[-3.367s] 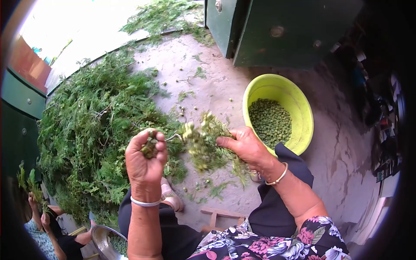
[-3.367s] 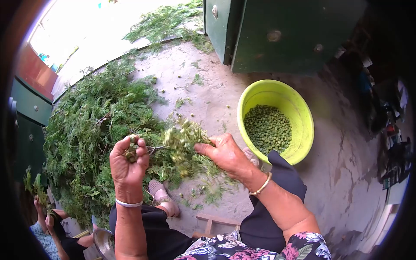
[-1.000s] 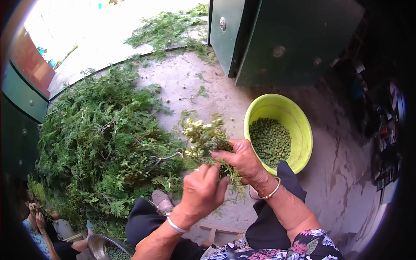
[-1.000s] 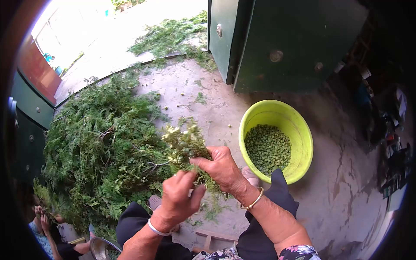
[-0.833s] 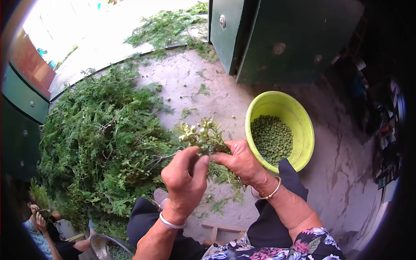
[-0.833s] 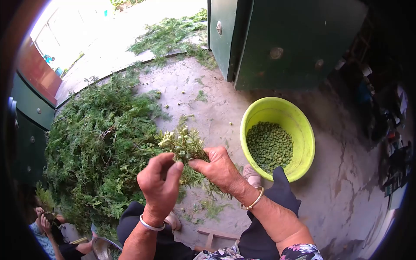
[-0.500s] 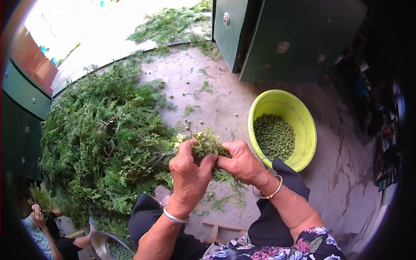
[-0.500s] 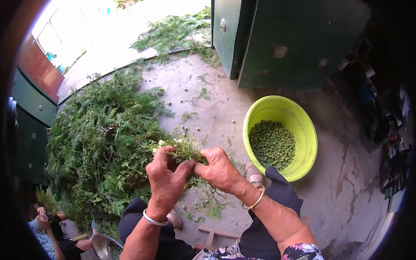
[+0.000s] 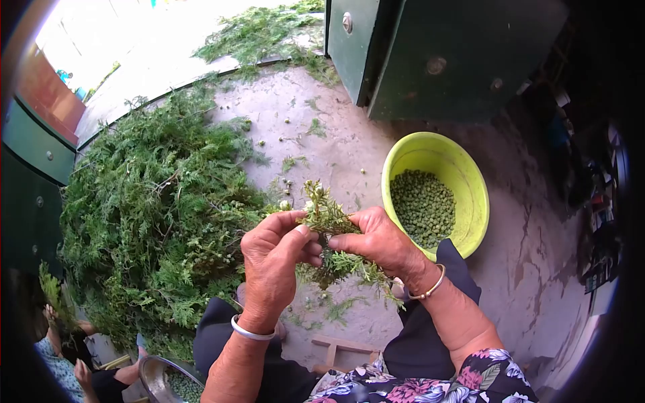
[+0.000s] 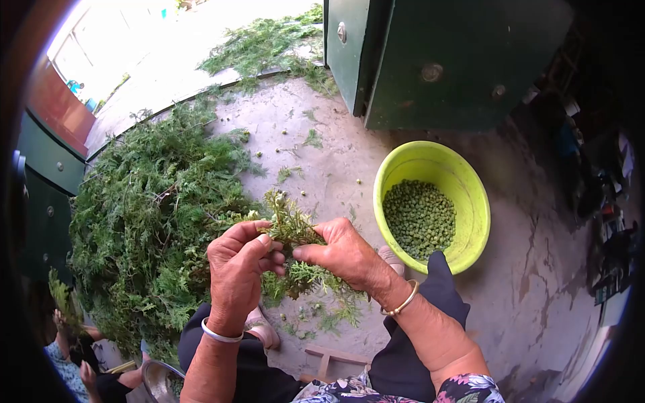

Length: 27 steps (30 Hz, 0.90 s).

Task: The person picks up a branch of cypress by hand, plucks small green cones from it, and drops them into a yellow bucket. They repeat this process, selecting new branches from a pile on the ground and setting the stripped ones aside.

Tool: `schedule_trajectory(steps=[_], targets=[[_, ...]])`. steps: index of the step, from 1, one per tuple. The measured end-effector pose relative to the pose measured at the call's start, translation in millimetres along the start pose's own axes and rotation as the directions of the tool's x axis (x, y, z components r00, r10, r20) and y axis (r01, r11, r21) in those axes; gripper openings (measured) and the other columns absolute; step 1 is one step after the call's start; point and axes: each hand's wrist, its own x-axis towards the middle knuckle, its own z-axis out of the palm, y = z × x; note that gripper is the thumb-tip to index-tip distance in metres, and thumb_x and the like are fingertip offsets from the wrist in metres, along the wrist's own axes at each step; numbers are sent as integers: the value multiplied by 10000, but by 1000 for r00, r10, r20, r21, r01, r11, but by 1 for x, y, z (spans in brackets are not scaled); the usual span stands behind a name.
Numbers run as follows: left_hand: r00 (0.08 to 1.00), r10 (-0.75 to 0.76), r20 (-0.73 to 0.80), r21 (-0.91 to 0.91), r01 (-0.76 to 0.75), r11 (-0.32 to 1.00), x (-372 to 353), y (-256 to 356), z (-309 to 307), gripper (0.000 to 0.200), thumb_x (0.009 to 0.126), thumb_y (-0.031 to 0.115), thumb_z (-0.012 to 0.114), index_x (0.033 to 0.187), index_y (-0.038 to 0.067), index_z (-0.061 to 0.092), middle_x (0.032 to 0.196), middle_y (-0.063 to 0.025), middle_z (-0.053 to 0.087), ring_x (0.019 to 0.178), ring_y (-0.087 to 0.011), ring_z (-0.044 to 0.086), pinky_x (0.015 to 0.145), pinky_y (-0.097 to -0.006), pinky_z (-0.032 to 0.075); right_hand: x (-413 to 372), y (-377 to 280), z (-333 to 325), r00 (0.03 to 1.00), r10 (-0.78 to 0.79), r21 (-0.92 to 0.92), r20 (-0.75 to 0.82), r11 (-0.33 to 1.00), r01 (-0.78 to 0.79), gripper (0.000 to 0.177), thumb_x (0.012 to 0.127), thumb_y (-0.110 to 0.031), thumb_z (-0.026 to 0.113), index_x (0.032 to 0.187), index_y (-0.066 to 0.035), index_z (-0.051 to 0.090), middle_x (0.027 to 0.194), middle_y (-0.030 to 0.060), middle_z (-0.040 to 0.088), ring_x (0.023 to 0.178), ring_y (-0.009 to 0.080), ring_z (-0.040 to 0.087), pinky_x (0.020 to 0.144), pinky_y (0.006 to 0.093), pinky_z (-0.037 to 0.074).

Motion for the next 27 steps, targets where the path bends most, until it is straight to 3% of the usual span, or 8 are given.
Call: schedule_trajectory(steps=[7,10,11,15,18,23,25,27], targets=[[997,59,-43,199,-50,979,1,-8,-3,134,787,-23,628,902,-63,573,724,-64,610,537,-98,563,432,-224,463,4,7,2,1000,1,-33,30,999,0,201,800,-54,641,971,41,688,822,-23,650,757,39,528,698,222,457],[989,-110,98,-167,125,978,3,3,-8,85,802,-7,612,874,-32,577,697,-77,586,526,-107,528,420,-233,444,3,0,-2,998,15,79,59,997,-20,217,799,-60,664,993,37,684,842,-22,655,760,45,533,705,227,455],[990,-107,97,-172,122,978,5,8,-11,85,802,-7,612,874,-32,577,697,-77,586,526,-107,528,420,-233,444,4,0,-4,998,16,74,62,997,-21,217,799,-60,664,993,37,684,842,-22,655,760,45,533,705,227,455],[905,-29,424,-563,289,774,7,20,-33,201,943,147,494,992,-40,546,784,-124,544,550,-118,472,398,-267,438,5,6,-11,1000,-4,122,5,993,3,282,802,-73,695,1057,42,662,910,-2,675,802,47,550,755,232,458],[913,13,407,-660,284,696,5,23,-41,302,968,219,429,1048,-51,539,827,-177,533,600,-168,489,432,-283,452,2,-6,-14,1000,12,151,2,988,-12,273,816,-89,693,1056,38,666,927,18,683,787,48,569,734,222,466],[977,20,211,-422,72,904,0,21,-39,231,931,176,512,920,-41,590,839,-212,588,586,-162,553,433,-224,439,5,2,-21,999,38,190,-26,981,-32,236,824,-109,689,1019,23,675,819,-7,668,689,33,564,632,196,458],[986,-1,168,-347,60,936,-5,21,-31,161,890,112,572,850,-39,614,766,-163,606,533,-111,522,420,-188,396,3,0,-18,997,59,258,-57,965,-43,214,829,-124,683,995,13,678,769,-22,650,627,27,548,567,192,434],[994,53,98,-52,-48,997,-8,19,-24,95,853,46,601,866,-43,629,716,-108,619,514,-75,498,422,-174,366,1,-7,-16,993,111,250,-38,963,-98,211,834,-135,678,988,8,678,760,-22,647,594,23,533,522,189,410]])
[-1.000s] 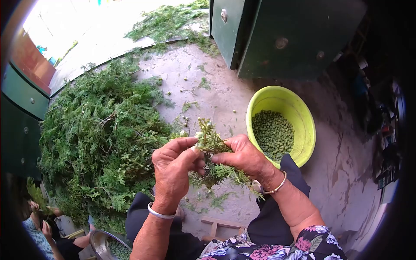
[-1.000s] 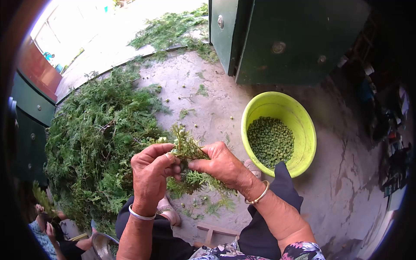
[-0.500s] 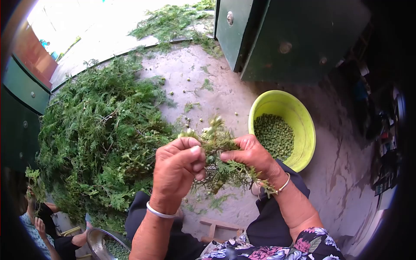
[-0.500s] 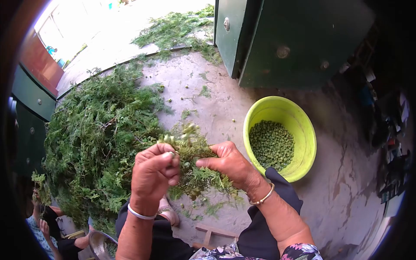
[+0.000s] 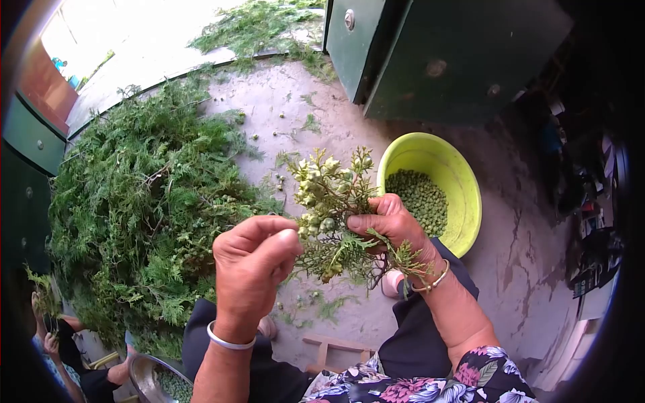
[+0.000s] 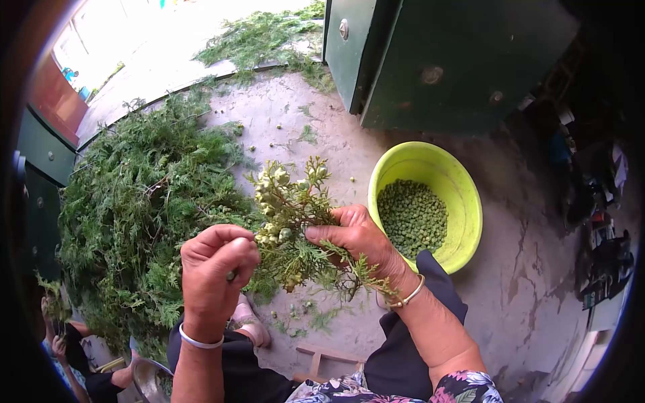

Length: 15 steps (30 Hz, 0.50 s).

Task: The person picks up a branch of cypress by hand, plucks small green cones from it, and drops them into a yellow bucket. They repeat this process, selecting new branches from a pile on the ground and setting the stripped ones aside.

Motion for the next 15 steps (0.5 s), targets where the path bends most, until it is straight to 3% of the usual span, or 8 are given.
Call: schedule_trajectory(steps=[1,2,4,5,6,9,11,15], targets=[[995,48,-92,184,-31,983,-3,-1,8,76,823,-5,620,886,-42,642,676,-60,620,517,-41,480,442,-161,343,2,3,3,1000,-17,7,-17,1000,17,203,833,-133,678,980,6,679,758,-23,647,591,21,531,520,187,407],[980,181,-80,421,-132,897,-4,-9,7,79,811,-3,645,884,-34,650,701,-40,630,560,-49,518,488,-176,396,4,5,5,999,-35,14,-34,999,35,195,831,-132,678,971,5,681,756,-24,647,589,20,529,518,185,404],[897,441,30,648,-353,675,-3,-22,12,108,784,18,697,870,-26,648,707,-21,634,604,-62,555,549,-201,448,4,6,5,999,-35,-12,2,999,35,203,831,-128,677,979,12,680,783,-17,655,620,26,540,555,190,426],[912,409,26,722,-300,624,-7,-23,16,162,750,39,744,859,-21,640,703,-21,634,625,-75,573,586,-224,476,4,6,5,999,-36,-36,33,999,37,212,830,-123,677,987,19,680,810,-10,663,651,31,552,591,194,448],[861,504,64,713,-393,581,-5,-28,21,205,719,68,772,810,-13,607,630,-90,571,530,-139,560,503,-266,441,4,6,7,999,-36,-35,36,999,37,212,830,-123,677,987,19,680,810,-10,663,651,31,552,591,194,448],[842,531,97,743,-416,524,-6,-32,22,199,723,64,768,808,-11,606,648,-102,589,536,-144,570,507,-274,446,7,7,13,994,-65,-79,93,994,72,259,830,-92,667,1053,39,666,940,7,668,825,46,549,766,235,467],[929,370,-11,724,-248,644,-8,-26,23,171,741,52,753,822,-24,622,680,-46,632,599,-93,570,557,-248,464,9,10,14,991,-77,-68,107,994,84,261,827,-88,669,1056,38,665,940,4,667,828,46,547,768,235,465],[880,474,-24,759,-292,581,-2,-34,19,190,735,21,735,872,-29,613,698,-68,638,589,-110,573,553,-261,465,8,12,10,989,-94,-91,116,990,105,279,816,-84,678,1065,40,661,935,-3,665,822,47,543,761,230,462]])
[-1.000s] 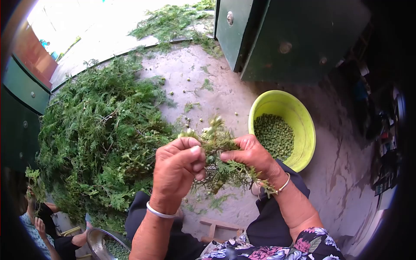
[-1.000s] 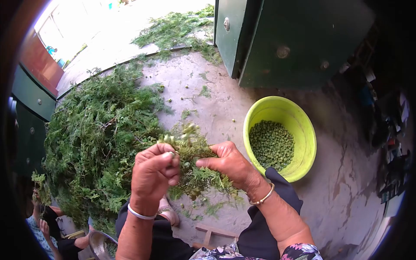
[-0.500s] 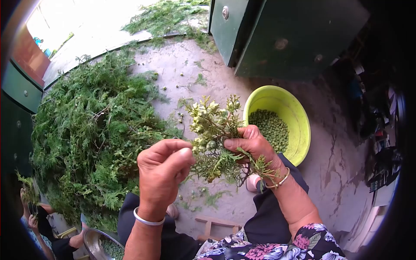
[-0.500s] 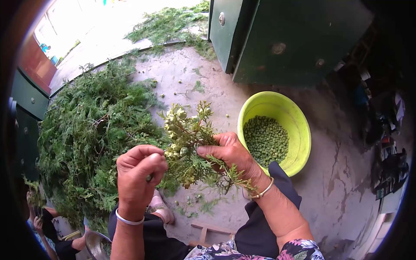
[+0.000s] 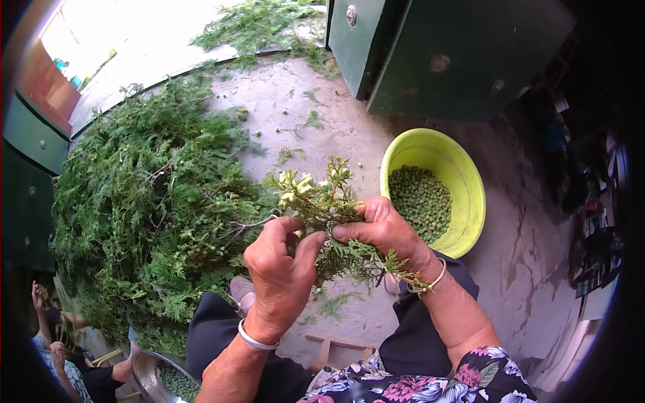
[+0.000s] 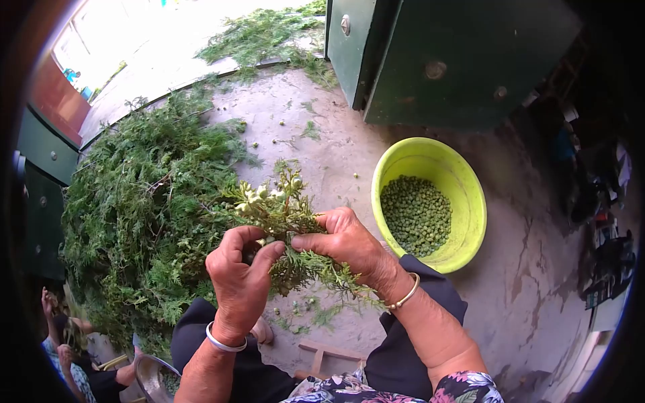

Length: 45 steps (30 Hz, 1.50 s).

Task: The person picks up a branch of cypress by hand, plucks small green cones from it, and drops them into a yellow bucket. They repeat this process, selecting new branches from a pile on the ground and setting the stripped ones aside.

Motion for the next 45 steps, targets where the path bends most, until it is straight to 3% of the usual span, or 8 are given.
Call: schedule_trajectory(steps=[7,8,10,21,25,33,35,45], targets=[[964,253,83,116,-261,958,4,-6,0,97,768,-13,662,835,-24,592,647,-65,596,511,-129,537,477,-269,426,-4,3,-7,1000,11,-51,-9,999,-12,281,812,-99,691,1052,45,663,864,-2,666,750,40,548,691,224,468],[978,-94,188,-150,123,981,7,0,-5,95,785,6,655,836,-29,584,660,-46,583,515,-131,531,463,-279,414,-5,2,-7,1000,15,-49,-9,999,-15,281,812,-99,691,1052,45,663,864,-2,666,750,40,548,691,224,468],[789,-397,469,-516,610,601,11,3,-12,77,833,34,617,815,-26,572,679,10,541,510,-66,453,414,-220,344,-5,2,-8,997,72,112,28,991,-74,267,812,-108,697,1023,52,666,837,7,664,707,39,556,638,215,465],[754,-341,561,-824,551,-137,33,-16,-43,211,933,219,505,856,31,563,764,-111,560,591,-125,459,449,-247,392,-12,-5,-15,994,88,153,-66,985,-77,161,828,-147,677,893,0,664,637,-32,587,470,35,473,415,198,330],[771,-332,543,-824,565,-35,24,-19,-44,223,934,220,502,893,14,577,868,-160,584,615,-133,484,442,-242,405,-13,-7,-15,989,121,204,-86,974,-101,155,829,-148,670,914,-20,660,615,-33,571,436,36,444,390,201,300],[866,-405,292,-492,499,713,9,5,-26,167,804,12,661,965,-31,671,672,-30,618,528,-46,499,443,-205,395,-14,-14,-7,986,148,146,-74,980,-136,162,747,-92,670,866,17,669,678,-40,595,539,27,465,493,190,341],[956,-183,228,-269,242,932,9,2,-22,169,795,19,683,947,-57,681,710,-28,646,567,-39,534,485,-185,424,-10,-5,-7,991,120,140,-65,984,-110,200,754,-100,669,905,32,667,689,-34,600,542,28,464,497,189,342],[948,-123,294,-169,178,969,8,6,-21,129,797,54,686,868,-54,685,640,17,595,552,-34,505,484,-203,393,-5,6,-16,991,132,102,-17,986,-130,224,802,-145,697,954,18,677,671,-21,603,524,32,490,460,192,364]])
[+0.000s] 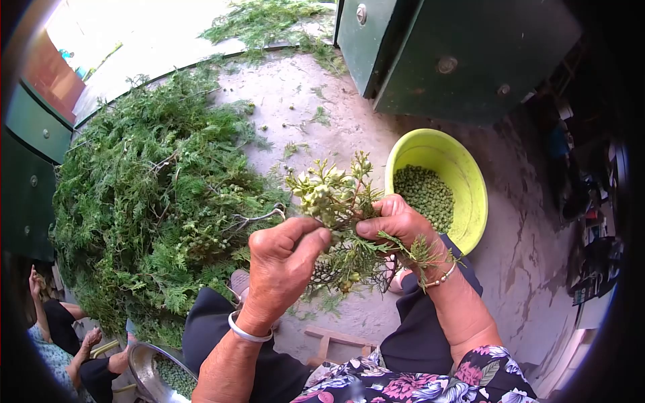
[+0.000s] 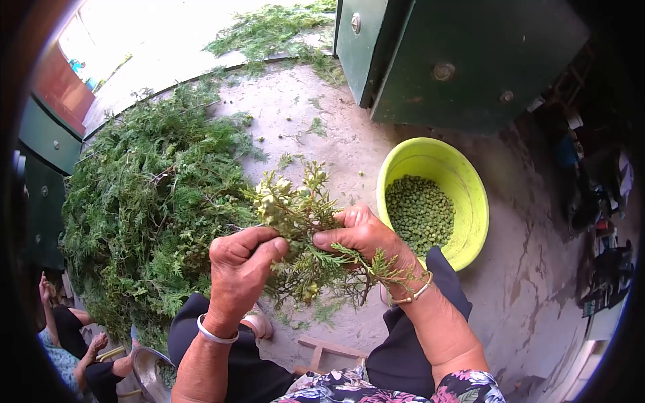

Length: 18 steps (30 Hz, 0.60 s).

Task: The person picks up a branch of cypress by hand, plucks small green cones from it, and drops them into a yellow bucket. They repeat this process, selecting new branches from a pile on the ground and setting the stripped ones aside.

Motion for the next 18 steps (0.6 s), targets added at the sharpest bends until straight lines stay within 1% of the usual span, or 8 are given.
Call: schedule_trajectory(steps=[2,4,6,8,12,14,15,18], targets=[[988,17,-155,-20,-20,1000,2,-2,2,97,821,32,632,848,-41,689,611,10,577,524,-32,481,469,-206,377,2,3,-1,997,-80,-86,13,993,81,224,794,-139,702,941,28,676,691,-17,618,550,35,507,499,185,382],[958,-108,-267,-171,63,983,8,-3,-8,91,827,29,621,852,-34,682,589,10,558,498,-37,470,446,-204,363,-6,-4,3,999,-15,5,-32,1000,16,200,730,-66,697,893,49,676,724,-18,621,615,40,531,566,186,404],[932,-322,-164,-589,169,790,13,-2,-25,98,839,53,585,889,-17,632,598,-10,536,464,-69,431,431,-212,371,-13,-12,5,997,-19,56,-74,998,23,207,712,-61,689,891,41,682,710,-24,606,600,37,507,551,176,377],[925,-379,-40,-776,210,595,15,-4,-33,124,852,109,576,902,1,610,679,-56,568,526,-92,462,452,-242,410,-17,-19,11,990,-6,44,-139,999,12,132,686,-54,672,805,4,662,655,-47,543,557,36,444,523,188,335],[917,-397,47,-858,240,454,11,-4,-28,161,855,156,587,916,7,593,740,-84,582,587,-113,492,478,-272,449,-21,-24,15,984,4,130,-177,991,19,107,656,-55,656,674,-67,551,593,-64,426,518,49,359,493,231,290],[928,-350,129,-787,310,533,8,-10,-29,152,864,154,595,911,10,589,746,-90,593,582,-114,495,500,-290,476,-22,-24,17,980,12,137,-200,990,16,132,653,-86,667,741,-54,574,628,-52,440,537,52,362,497,234,279],[930,-323,174,-808,322,493,7,-13,-31,143,883,100,594,955,-23,589,786,-117,636,591,-119,538,534,-309,522,-21,-21,15,980,13,137,-197,991,14,132,653,-86,667,741,-54,574,628,-52,440,537,52,362,497,234,279],[900,-402,168,-805,361,471,8,-9,-23,164,900,126,593,963,-25,599,783,-115,635,592,-106,539,534,-299,522,-13,-6,7,998,-52,87,-36,995,55,129,762,-171,663,841,-70,651,563,-79,477,432,28,373,398,191,254]])
